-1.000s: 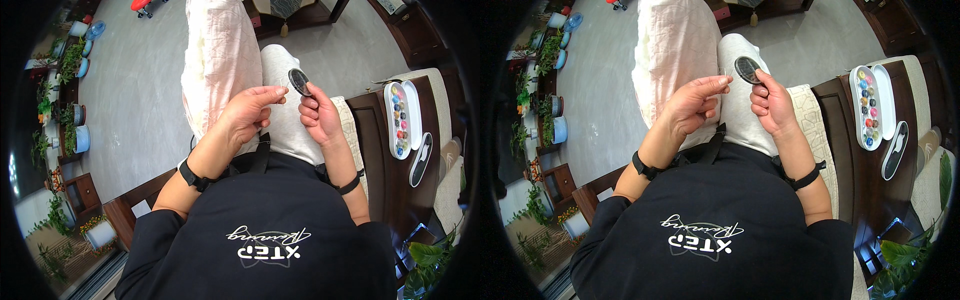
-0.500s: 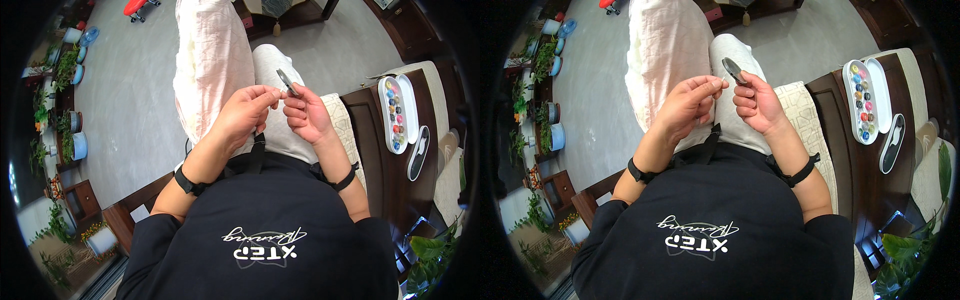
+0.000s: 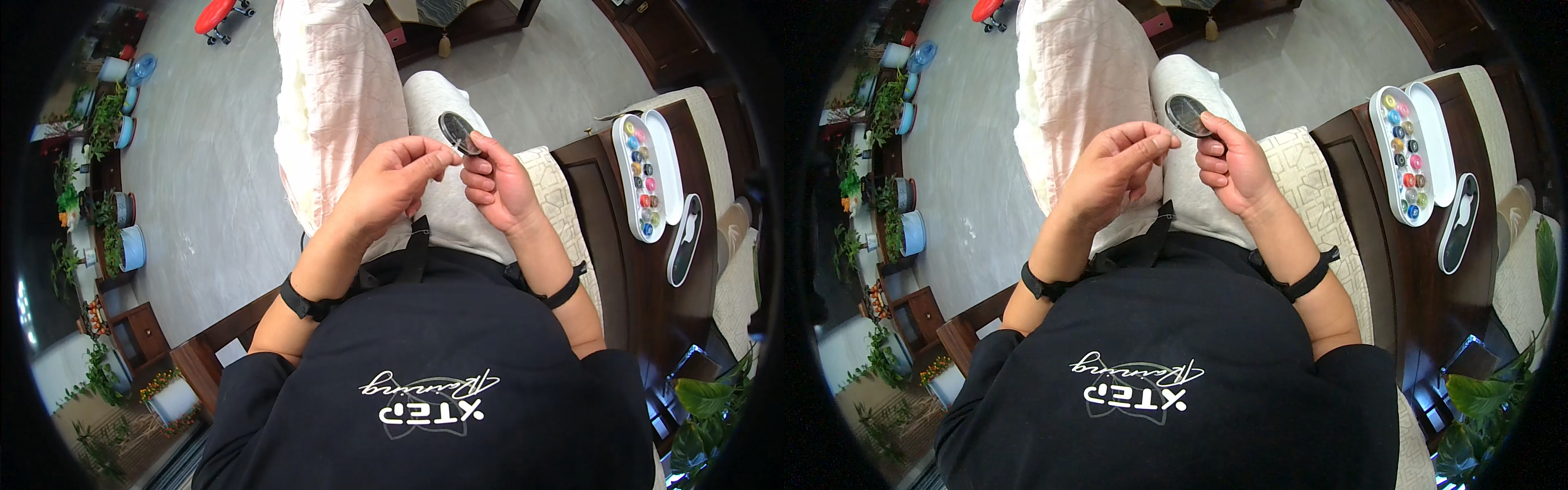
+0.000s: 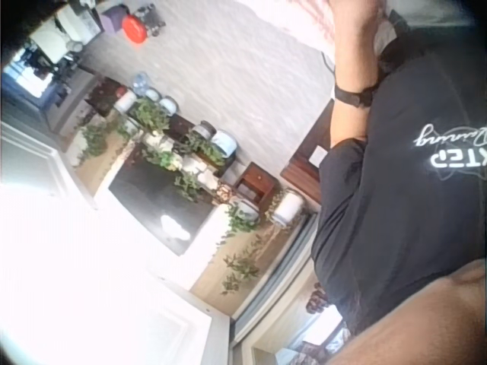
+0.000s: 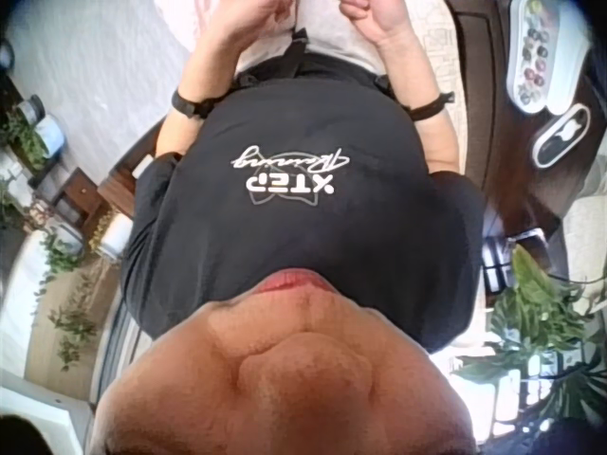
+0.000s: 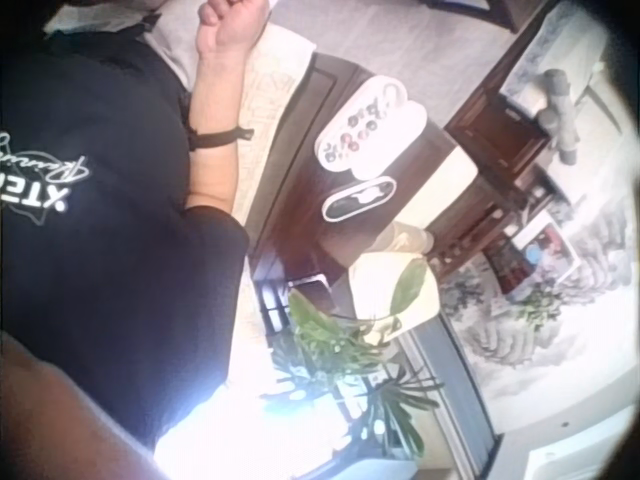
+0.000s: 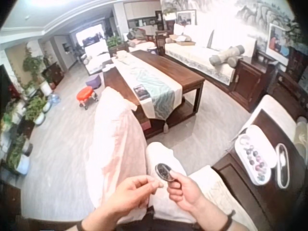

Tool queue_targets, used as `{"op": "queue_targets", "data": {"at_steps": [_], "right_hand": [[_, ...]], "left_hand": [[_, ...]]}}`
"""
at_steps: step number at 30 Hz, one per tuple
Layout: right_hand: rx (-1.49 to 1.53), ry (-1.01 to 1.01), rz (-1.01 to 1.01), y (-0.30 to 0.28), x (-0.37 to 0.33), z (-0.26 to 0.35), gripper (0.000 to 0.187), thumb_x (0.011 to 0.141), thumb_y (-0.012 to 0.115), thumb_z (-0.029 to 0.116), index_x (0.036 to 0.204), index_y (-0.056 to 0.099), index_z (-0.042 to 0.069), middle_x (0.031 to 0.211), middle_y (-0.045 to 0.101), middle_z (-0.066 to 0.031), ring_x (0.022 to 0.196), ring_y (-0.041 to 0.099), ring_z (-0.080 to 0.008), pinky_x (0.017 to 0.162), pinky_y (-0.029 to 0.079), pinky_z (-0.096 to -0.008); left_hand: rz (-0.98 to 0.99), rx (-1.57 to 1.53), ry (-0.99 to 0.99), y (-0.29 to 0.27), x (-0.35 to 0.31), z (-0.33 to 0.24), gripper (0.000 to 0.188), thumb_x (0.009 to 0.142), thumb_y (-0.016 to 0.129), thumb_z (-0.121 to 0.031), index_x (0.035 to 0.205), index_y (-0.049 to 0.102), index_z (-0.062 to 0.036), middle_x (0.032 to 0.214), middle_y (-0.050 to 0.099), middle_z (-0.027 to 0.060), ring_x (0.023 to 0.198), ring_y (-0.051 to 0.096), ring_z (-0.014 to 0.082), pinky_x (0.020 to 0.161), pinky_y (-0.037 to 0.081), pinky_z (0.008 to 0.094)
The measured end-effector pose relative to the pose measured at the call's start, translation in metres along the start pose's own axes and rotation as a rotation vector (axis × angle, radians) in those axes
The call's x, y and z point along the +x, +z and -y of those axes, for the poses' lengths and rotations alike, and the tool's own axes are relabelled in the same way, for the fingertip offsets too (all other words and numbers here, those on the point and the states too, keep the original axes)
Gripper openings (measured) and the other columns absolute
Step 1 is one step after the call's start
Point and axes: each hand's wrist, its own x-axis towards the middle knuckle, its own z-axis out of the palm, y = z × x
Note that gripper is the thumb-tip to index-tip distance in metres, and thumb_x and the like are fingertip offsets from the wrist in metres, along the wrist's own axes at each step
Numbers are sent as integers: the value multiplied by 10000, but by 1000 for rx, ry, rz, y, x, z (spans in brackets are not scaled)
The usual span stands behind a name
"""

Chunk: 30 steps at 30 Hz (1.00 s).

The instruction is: The person sits on a sofa and assembles small fishing tackle components by hand. They thread a tiny piece onto a line, pick up a circular metal weight from a tray, attach it to the line, and then place the weight back into the tray. The person continues to adjust the line and components throughout the clip.

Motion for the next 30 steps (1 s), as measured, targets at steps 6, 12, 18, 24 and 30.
{"op": "queue_targets", "data": {"at_steps": [6, 12, 18, 24, 30], "right_hand": [[8, 15, 33, -2, 1, 0, 185, 964, 535, 265, 840, 545, 128, 613, 364, 87, 461, 294, -10, 350, 235, -160], [2, 6, 22, -2, 1, 0, 189, 961, 540, 269, 837, 548, 127, 610, 365, 90, 460, 291, -10, 351, 234, -161], [-7, -12, -1, -1, 0, 0, 190, 958, 546, 269, 837, 550, 123, 608, 368, 90, 460, 292, -10, 351, 234, -162], [-5, -29, -8, -1, -1, 0, 191, 959, 547, 270, 842, 547, 120, 610, 370, 89, 462, 294, -10, 354, 230, -163], [-20, -64, -38, 1, -1, -1, 188, 958, 549, 267, 843, 535, 119, 612, 372, 86, 464, 296, -10, 357, 227, -164]], "left_hand": [[-87, -20, -33, -3, 1, 1, 215, 931, 603, -238, 964, 666, -34, 758, 539, -34, 467, 404, 10, 401, 327, 175], [-221, 69, 164, 2, 7, 2, 202, 913, 641, -203, 956, 672, -8, 756, 563, -28, 532, 433, 6, 444, 342, 183], [-244, 266, 249, 10, 12, 12, 196, 903, 656, -175, 934, 681, 17, 751, 600, -19, 646, 471, 19, 558, 392, 196], [-368, 455, 434, 9, 13, 19, 149, 871, 684, -139, 912, 695, 3, 731, 621, 3, 591, 471, 39, 529, 386, 214], [-411, 678, 638, 11, 9, 23, 93, 850, 698, -85, 919, 706, -24, 782, 615, 8, 542, 414, 29, 498, 342, 211]]}}
